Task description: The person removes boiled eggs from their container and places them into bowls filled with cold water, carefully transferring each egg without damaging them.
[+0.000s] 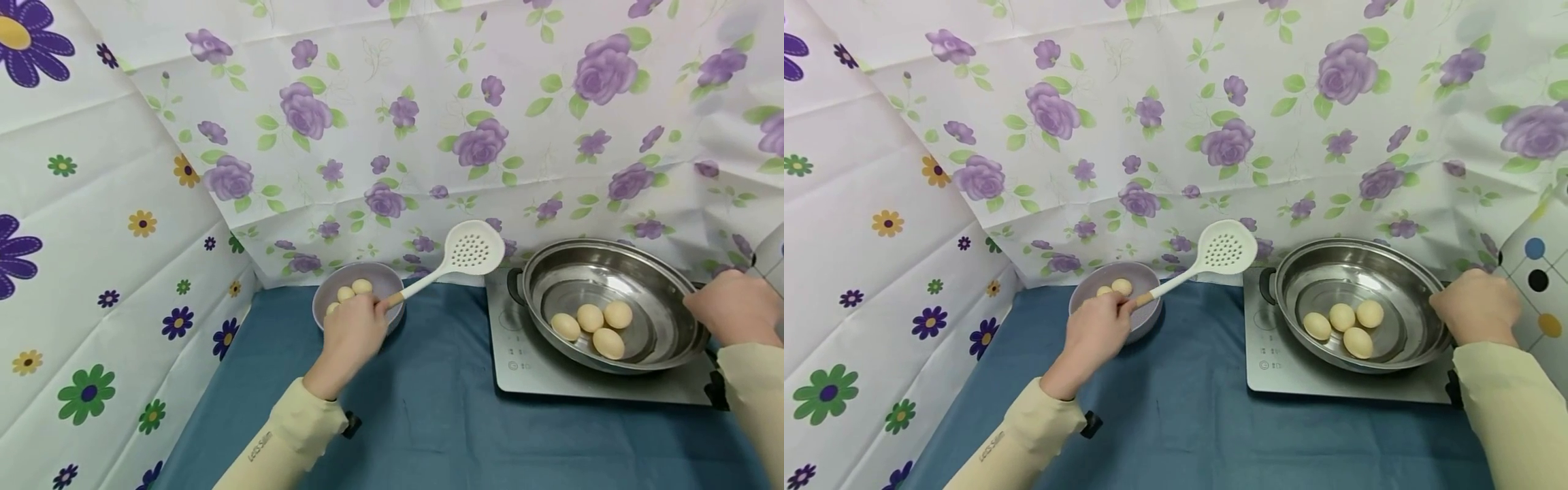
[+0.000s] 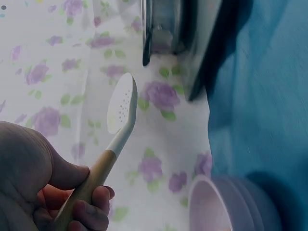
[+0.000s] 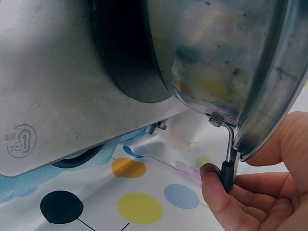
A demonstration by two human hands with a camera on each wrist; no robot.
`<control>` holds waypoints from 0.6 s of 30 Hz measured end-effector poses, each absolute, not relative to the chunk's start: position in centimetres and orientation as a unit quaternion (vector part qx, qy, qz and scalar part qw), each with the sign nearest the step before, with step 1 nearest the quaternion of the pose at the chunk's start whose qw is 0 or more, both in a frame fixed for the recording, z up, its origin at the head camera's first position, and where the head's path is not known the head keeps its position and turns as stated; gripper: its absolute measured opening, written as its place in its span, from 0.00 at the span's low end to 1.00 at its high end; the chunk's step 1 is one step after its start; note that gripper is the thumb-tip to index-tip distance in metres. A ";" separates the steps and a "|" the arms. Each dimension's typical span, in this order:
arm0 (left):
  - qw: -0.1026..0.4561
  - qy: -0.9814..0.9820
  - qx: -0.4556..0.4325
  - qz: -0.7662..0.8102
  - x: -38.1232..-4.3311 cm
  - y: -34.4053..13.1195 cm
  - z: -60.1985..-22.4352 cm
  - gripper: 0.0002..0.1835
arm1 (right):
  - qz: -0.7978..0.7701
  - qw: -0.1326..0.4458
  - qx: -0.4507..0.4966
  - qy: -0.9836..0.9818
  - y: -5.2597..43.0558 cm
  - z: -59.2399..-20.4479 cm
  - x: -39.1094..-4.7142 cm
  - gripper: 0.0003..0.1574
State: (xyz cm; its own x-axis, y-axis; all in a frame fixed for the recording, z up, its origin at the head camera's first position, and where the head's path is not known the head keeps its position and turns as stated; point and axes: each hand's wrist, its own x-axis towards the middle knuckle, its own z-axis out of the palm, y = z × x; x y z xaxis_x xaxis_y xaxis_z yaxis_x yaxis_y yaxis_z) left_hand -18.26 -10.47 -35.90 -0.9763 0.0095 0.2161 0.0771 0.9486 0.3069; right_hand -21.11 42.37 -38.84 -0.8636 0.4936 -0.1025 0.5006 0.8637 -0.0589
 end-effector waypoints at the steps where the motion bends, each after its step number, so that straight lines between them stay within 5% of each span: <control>1: 0.106 -0.982 -0.014 -0.159 -18.2 -11.0 -36.0 0.14 | -0.041 0.042 0.258 0.964 42.3 -38.8 -21.1 0.32; 18: 0.100 -0.986 0.078 -0.105 -16.9 -20.7 -37.2 0.14 | -0.040 0.040 0.256 0.965 42.3 -38.7 -21.1 0.32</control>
